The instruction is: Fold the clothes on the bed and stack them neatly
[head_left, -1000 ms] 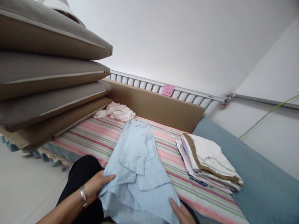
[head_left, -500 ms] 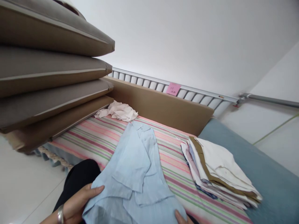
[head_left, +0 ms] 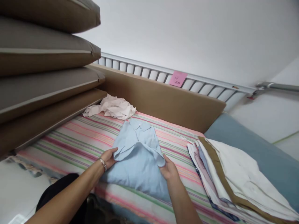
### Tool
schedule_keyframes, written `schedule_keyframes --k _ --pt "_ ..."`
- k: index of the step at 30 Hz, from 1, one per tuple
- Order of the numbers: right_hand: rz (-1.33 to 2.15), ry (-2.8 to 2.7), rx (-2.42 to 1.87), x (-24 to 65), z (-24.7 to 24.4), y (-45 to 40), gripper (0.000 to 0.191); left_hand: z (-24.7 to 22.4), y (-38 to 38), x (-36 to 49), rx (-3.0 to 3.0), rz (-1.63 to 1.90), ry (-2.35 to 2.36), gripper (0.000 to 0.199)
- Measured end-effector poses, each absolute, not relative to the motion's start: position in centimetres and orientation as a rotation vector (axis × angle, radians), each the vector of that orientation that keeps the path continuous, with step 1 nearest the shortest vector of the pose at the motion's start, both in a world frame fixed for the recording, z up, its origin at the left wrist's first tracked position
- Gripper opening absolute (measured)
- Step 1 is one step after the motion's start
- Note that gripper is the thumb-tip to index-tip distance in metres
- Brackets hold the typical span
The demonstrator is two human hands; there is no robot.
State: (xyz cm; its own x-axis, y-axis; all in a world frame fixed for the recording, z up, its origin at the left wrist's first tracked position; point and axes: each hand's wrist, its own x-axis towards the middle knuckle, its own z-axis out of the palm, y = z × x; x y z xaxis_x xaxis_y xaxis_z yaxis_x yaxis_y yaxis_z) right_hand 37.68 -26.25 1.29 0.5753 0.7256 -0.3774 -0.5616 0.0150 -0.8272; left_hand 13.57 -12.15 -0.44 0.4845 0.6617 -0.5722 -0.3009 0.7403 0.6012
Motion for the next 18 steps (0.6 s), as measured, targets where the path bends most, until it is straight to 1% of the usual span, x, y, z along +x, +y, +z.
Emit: schedule_keyframes --k 2,4,6,7,8,10,12,13,14,16,18 --pt "1.009 -0.124 -1.167 38.2 -0.6 -25.4 0.028 -1.6 -11.3 14.1 0.449 0.647 0.893 0.025" --pt "1.014 -0.137 -1.153 37.9 -1.7 -26.0 0.041 -2.2 -11.7 13.7 0.522 0.711 0.926 0.033" --pt "0.938 -0.229 -1.217 36.9 -2.1 -27.7 0.058 -2.3 -13.3 12.7 0.776 0.810 1.009 0.038" --pt "0.866 -0.300 -1.304 36.3 -2.2 -28.9 0.063 -2.1 -14.6 12.1 0.987 0.851 1.036 0.039" --pt "0.782 -0.399 -1.415 35.5 -2.2 -30.2 0.064 -2.0 -16.1 11.6 1.239 0.866 1.024 0.040" --pt "0.602 -0.720 -1.647 34.2 -2.3 -33.0 0.058 -1.9 -19.2 10.7 1.794 0.802 0.834 0.044" --pt "0.430 -1.166 -1.813 33.3 -3.0 -35.4 0.051 -2.3 -21.7 10.0 2.241 0.648 0.569 0.055" --pt "0.346 -1.383 -1.859 33.1 -3.6 -36.4 0.051 -2.8 -22.6 9.6 2.395 0.584 0.504 0.062" --pt "0.258 -1.551 -1.900 33.1 -4.4 -37.2 0.052 -3.3 -23.0 9.2 2.509 0.544 0.505 0.068" --pt "0.077 -1.737 -1.981 33.5 -6.0 -38.2 0.053 -4.7 -23.0 8.3 2.636 0.526 0.655 0.076" --pt "-0.077 -1.795 -2.038 34.1 -7.6 -38.7 0.053 -6.1 -22.1 7.3 2.679 0.537 0.821 0.074"
